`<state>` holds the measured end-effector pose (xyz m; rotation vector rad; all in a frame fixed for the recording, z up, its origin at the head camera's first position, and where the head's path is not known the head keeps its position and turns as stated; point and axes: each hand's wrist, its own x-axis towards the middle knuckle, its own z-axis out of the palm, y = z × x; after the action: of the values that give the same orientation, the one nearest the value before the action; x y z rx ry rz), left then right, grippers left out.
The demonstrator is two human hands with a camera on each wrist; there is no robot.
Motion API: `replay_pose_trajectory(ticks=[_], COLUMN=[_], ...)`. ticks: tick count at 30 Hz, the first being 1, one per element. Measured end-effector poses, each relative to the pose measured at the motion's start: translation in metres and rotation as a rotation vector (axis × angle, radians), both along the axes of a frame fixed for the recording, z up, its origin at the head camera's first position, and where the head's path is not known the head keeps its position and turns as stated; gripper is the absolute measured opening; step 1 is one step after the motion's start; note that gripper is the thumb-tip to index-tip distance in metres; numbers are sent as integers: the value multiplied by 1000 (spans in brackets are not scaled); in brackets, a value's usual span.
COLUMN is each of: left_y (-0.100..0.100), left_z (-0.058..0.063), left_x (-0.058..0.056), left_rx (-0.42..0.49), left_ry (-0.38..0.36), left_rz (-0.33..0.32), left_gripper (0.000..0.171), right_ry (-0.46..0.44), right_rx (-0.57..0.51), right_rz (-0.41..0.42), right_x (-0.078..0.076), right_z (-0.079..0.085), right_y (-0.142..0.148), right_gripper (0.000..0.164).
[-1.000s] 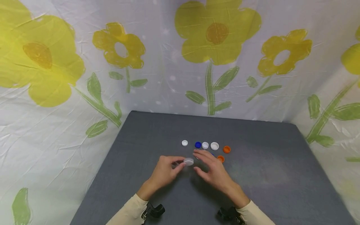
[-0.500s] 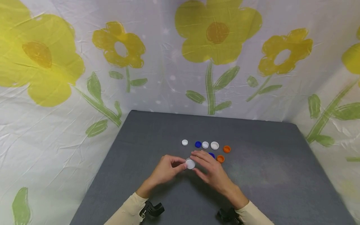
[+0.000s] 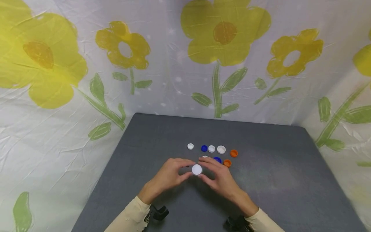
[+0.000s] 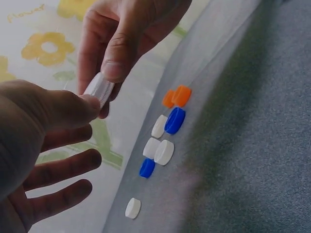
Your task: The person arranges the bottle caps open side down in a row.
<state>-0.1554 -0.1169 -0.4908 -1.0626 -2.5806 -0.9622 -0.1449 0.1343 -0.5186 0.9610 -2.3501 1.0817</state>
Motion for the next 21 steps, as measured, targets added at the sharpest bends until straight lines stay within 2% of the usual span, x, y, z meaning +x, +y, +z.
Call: replay_pose_trajectory(ticks=[5, 13, 21], left_y=[-3, -20, -31], left_z=[2, 2, -7], left_x=[3, 4, 9], left_rx=[-47, -181, -268], left_ry=[13, -89, -174], left_rz=[3, -66, -112], left_gripper=[32, 32, 26], right_ry=[-46, -137, -93], right_rx=[18, 79, 203], right_rz=[11, 98, 140], right_x=[4, 12, 20], right_z=[3, 6, -7], right_y=[-5, -17, -29], right_gripper=[44, 42, 41])
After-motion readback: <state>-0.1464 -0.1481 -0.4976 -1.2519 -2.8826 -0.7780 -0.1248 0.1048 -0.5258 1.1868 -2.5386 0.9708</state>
